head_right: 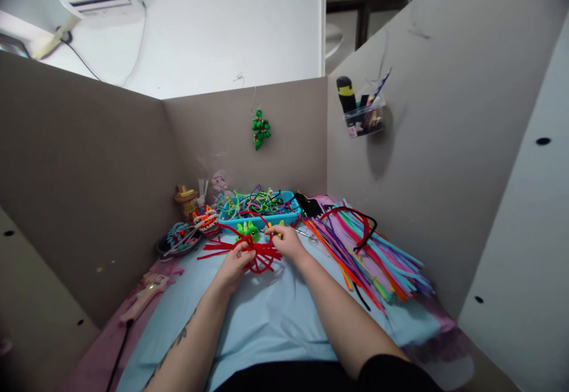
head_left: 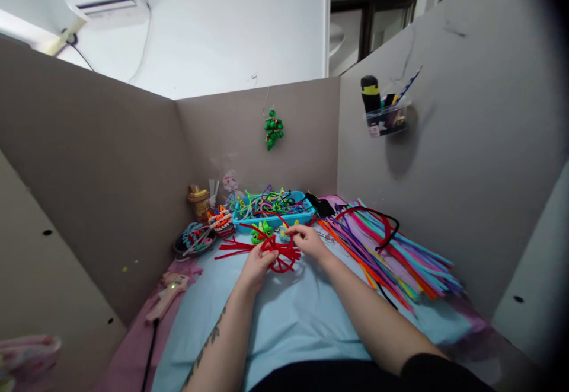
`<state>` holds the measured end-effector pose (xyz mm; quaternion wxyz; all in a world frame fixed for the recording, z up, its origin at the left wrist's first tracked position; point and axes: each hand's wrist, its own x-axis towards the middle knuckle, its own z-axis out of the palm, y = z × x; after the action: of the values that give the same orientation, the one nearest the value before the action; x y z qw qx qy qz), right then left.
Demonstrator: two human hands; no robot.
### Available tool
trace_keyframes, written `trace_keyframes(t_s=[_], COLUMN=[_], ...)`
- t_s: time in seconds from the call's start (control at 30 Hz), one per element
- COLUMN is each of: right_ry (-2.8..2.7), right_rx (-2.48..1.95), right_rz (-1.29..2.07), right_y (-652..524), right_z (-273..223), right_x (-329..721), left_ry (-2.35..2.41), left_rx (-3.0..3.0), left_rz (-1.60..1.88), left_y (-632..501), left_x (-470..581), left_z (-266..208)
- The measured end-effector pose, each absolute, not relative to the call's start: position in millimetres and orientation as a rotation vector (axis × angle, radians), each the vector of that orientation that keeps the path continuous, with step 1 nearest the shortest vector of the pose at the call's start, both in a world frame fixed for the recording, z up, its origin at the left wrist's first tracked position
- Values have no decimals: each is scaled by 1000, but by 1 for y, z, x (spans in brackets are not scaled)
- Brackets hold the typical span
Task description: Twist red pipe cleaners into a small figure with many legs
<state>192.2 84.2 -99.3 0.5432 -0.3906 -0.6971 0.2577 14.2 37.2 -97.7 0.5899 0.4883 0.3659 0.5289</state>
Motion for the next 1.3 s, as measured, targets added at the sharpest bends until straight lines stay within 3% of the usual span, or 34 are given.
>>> trace_keyframes(t_s=[0.17, 0.47, 0.73, 0.97, 1.3], right_ry=[-1797, -1441, -1441, -1426, -1303], right_rx=[-901, -968, -839, -797, -906], right_rz=[268, 15, 346, 384, 977], right_y=[87, 100, 81, 61, 68], right_z=[-99, -93, -82, -74, -79], right_x=[203, 238, 218, 201, 189], left_ry=[828, 779, 787, 756, 781], left_rx=[1106, 1145, 918, 1018, 1123], left_rz=[1156, 1078, 1312, 1431, 1393], left_y=[34, 32, 41, 52, 45], left_x=[13, 13, 15, 14, 16], left_z=[-96, -95, -102, -115, -104])
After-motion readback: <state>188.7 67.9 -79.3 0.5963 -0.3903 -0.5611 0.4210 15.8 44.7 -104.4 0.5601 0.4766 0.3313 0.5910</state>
